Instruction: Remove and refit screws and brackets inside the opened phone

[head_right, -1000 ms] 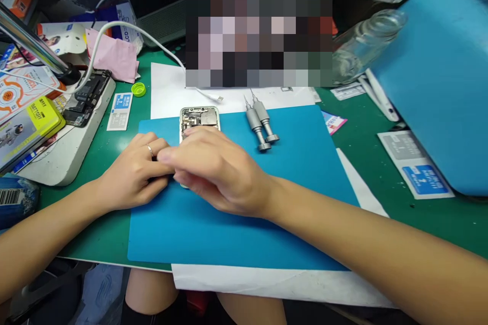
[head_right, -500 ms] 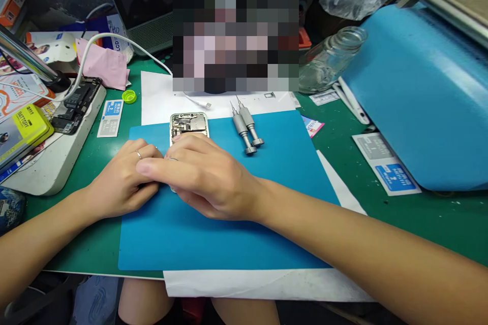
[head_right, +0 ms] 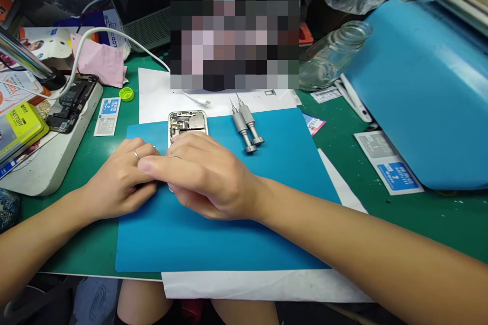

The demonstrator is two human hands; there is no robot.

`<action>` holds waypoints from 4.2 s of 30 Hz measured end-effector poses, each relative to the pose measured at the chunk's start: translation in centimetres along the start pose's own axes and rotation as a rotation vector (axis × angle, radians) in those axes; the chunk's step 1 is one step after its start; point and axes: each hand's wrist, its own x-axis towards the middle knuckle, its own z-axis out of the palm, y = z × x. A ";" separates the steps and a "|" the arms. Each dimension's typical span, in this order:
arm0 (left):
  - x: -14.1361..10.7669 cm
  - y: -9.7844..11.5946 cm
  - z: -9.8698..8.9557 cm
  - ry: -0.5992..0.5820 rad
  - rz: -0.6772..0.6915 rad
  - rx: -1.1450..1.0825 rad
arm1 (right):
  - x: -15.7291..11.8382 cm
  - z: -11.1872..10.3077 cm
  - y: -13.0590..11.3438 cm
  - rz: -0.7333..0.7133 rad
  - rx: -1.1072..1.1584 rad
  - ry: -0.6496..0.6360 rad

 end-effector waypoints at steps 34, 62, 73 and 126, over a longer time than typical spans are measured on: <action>0.0 0.7 -0.2 -0.067 0.021 0.030 | -0.4 -0.5 0.3 0.073 -0.142 0.256; -0.4 0.6 -1.3 0.418 -0.374 0.042 | -0.1 -0.7 -0.4 0.074 -0.295 0.201; -0.1 -0.2 -1.1 0.326 -0.299 0.017 | -0.7 -1.8 0.1 -0.012 -0.342 0.082; 0.0 -1.4 -1.2 0.127 -0.374 0.004 | -4.4 -9.9 1.4 0.571 -0.439 -0.180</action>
